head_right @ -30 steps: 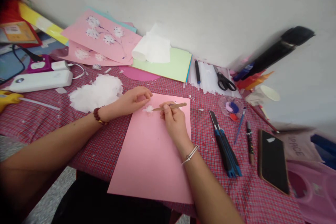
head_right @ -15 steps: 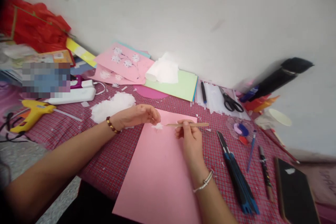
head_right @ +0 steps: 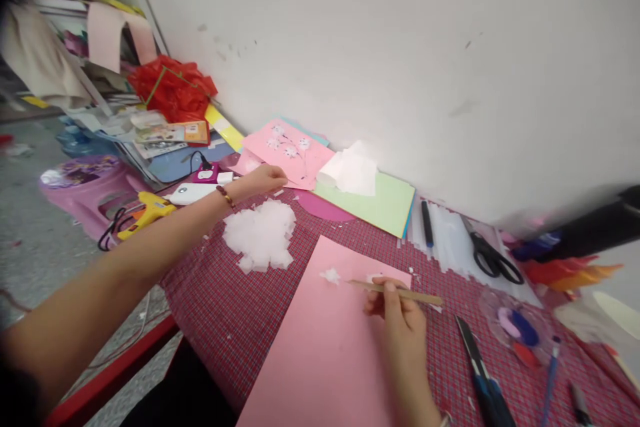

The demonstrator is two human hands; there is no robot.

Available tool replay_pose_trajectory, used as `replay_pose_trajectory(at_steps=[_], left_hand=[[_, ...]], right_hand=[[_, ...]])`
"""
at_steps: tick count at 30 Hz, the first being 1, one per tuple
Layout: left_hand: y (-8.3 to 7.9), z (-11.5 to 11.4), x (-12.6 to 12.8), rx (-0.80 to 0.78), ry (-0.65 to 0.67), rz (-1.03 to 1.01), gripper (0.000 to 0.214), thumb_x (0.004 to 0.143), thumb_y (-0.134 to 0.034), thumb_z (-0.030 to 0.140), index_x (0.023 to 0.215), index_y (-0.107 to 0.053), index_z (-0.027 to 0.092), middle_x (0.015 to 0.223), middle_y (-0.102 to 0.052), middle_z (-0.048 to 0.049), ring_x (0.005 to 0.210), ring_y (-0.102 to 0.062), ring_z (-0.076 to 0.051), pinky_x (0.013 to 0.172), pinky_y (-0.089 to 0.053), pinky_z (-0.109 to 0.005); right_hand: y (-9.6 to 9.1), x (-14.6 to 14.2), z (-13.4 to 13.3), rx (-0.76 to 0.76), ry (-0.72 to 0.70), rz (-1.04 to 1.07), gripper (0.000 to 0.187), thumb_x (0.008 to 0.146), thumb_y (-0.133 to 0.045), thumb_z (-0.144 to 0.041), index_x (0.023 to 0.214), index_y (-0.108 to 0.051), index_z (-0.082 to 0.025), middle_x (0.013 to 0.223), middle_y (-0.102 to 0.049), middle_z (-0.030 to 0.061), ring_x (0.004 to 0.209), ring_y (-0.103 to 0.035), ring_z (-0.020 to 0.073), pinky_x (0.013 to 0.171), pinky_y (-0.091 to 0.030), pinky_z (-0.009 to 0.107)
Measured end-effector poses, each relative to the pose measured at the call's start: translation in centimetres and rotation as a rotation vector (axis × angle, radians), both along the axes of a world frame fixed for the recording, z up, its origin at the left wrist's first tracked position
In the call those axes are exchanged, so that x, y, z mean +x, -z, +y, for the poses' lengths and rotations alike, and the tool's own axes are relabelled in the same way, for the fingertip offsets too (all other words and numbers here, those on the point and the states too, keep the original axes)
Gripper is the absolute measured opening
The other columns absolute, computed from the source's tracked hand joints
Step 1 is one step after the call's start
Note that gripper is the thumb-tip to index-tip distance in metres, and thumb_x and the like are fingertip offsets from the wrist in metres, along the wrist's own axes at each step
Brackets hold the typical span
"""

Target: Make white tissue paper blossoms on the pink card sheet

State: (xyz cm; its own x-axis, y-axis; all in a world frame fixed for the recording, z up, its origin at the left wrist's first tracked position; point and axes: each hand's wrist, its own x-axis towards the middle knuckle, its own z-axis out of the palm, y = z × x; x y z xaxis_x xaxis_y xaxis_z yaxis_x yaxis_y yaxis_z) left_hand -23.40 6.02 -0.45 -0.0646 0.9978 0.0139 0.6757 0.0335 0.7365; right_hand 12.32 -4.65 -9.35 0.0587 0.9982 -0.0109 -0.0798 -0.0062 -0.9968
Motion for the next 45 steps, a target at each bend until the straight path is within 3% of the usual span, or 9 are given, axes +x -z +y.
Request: replay_pose_trajectory(at_steps=[6,13,17,21,27,30,33,39,45], left_hand=[[3.0,2.1,-5.5,-0.010,-0.152,0.108,0.012,0.072,-0.053,0.024,0.068,-0.058,0.014,0.057,-0.056,-0.0011,0.050,-0.050,-0.010,0.051,-0.039,-0.021],[5.9,4.2,-3.6,-0.007,-0.052,0.236,0.014,0.062,-0.063,0.023,0.053,-0.056,0.016,0.052,-0.054,-0.0016,0.060,-0.050,-0.014,0.061,-0.039,-0.026],[5.3,4.2,-3.2,-0.028,-0.009,0.212,0.018,0.061,-0.063,0.019,0.048,-0.051,0.016,0.048,-0.049,-0.0001,0.058,-0.048,-0.014,0.061,-0.038,-0.026],[2.5,2.3,-2.5,-0.031,0.045,0.088,0.022,0.076,-0.056,0.028,0.058,-0.050,0.016,0.055,-0.049,0.0001,0.054,-0.044,-0.010,0.057,-0.037,-0.024],[0.1,-3.8,4.1,-0.231,0.499,-0.570,0.042,0.080,-0.054,0.058,0.083,-0.054,0.017,0.082,-0.060,-0.0062,0.065,-0.055,-0.011,0.062,-0.045,-0.025],[0.7,-5.8,7.4,-0.384,0.809,-0.674,0.051,0.076,-0.057,0.064,0.094,-0.058,0.016,0.088,-0.062,-0.0077,0.071,-0.057,-0.013,0.067,-0.046,-0.027],[1.5,-5.4,9.0,-0.327,0.862,-0.359,0.044,0.079,-0.059,0.054,0.099,-0.061,0.015,0.094,-0.064,-0.0066,0.082,-0.057,-0.015,0.077,-0.045,-0.028],[4.1,-2.7,10.2,0.068,0.540,0.356,0.042,0.093,-0.037,0.044,0.088,-0.064,0.013,0.085,-0.065,-0.0080,0.080,-0.057,-0.019,0.077,-0.041,-0.030],[7.2,-3.0,11.8,0.264,0.228,0.669,0.067,0.086,-0.053,0.050,0.139,-0.038,0.012,0.121,-0.058,-0.0192,0.112,-0.053,-0.032,0.093,-0.038,-0.040]], right_hand=[[0.3,-0.1,0.2,0.018,-0.027,-0.069,0.034,0.083,-0.061,-0.049,0.093,-0.065,-0.017,0.071,-0.062,0.0015,0.062,-0.057,0.0145,0.058,-0.050,0.028],[0.3,-0.2,0.2,0.019,-0.016,-0.113,0.037,0.082,-0.061,-0.050,0.092,-0.066,-0.015,0.070,-0.061,0.0025,0.062,-0.057,0.0149,0.058,-0.050,0.028],[0.0,0.0,0.0,0.028,-0.013,-0.097,0.033,0.083,-0.061,-0.049,0.092,-0.066,-0.017,0.072,-0.062,0.0027,0.063,-0.057,0.0147,0.060,-0.050,0.028],[0.0,-0.1,0.2,0.032,-0.011,-0.069,0.032,0.085,-0.060,-0.048,0.092,-0.066,-0.018,0.070,-0.061,0.0018,0.061,-0.057,0.0139,0.059,-0.050,0.028],[-0.8,-1.1,-0.1,0.123,-0.044,-0.026,0.030,0.087,-0.056,-0.044,0.075,-0.062,-0.017,0.093,-0.065,0.0063,0.081,-0.063,0.0155,0.073,-0.050,0.028],[-1.9,-1.8,-0.7,0.121,-0.163,0.004,0.027,0.089,-0.051,-0.044,0.086,-0.060,-0.019,0.076,-0.065,0.0027,0.057,-0.058,0.0116,0.054,-0.045,0.025],[-2.6,-2.1,-1.0,0.125,-0.197,-0.006,0.026,0.089,-0.049,-0.043,0.089,-0.058,-0.019,0.068,-0.062,-0.0009,0.046,-0.051,0.0089,0.044,-0.037,0.023],[-1.7,-1.6,-0.1,0.053,-0.162,-0.095,0.026,0.087,-0.049,-0.043,0.086,-0.058,-0.019,0.064,-0.058,-0.0028,0.043,-0.044,0.0080,0.041,-0.031,0.022],[-0.5,-1.6,0.4,-0.023,-0.263,-0.322,0.024,0.083,-0.047,-0.039,0.079,-0.060,-0.019,0.053,-0.051,-0.0043,0.043,-0.039,0.0110,0.044,-0.030,0.025]])
